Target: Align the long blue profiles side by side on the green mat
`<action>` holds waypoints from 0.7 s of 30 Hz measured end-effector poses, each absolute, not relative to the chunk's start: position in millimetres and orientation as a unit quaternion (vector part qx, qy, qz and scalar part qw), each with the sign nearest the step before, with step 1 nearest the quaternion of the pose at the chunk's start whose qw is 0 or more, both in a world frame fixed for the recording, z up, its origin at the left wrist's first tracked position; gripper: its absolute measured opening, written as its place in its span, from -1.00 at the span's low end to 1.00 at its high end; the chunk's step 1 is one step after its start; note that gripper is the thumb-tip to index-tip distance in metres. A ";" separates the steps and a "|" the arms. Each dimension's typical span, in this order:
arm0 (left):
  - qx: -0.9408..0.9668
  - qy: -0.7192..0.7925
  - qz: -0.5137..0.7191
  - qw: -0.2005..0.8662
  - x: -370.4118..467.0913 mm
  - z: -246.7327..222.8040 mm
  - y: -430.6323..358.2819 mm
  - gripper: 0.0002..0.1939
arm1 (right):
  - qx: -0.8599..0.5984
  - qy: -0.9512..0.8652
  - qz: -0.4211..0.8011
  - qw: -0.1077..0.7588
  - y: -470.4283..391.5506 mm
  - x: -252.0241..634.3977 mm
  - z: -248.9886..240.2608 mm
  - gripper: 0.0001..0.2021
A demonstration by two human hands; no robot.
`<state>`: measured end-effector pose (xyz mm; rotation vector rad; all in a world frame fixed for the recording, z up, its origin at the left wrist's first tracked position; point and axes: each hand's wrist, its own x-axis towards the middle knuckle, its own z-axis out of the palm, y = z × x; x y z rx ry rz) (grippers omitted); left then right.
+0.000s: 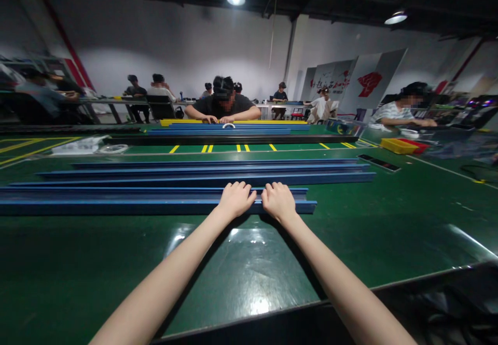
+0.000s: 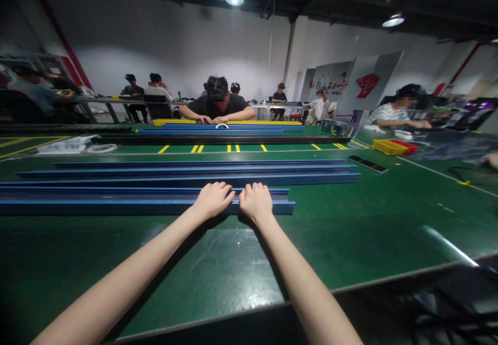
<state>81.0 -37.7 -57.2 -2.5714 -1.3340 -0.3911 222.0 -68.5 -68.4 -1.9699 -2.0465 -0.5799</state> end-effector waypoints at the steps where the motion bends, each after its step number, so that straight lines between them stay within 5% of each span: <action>1: -0.870 -0.462 -0.131 0.111 78.5 -59.2 -36.4 -0.62 | -0.673 -0.703 -0.196 0.124 -66.9 216.9 -68.6 -0.64; 21: -0.855 -0.470 -0.193 0.101 61.8 -68.6 -31.5 -0.65 | -0.641 -0.733 -0.182 0.136 -57.4 209.1 -69.0 -0.62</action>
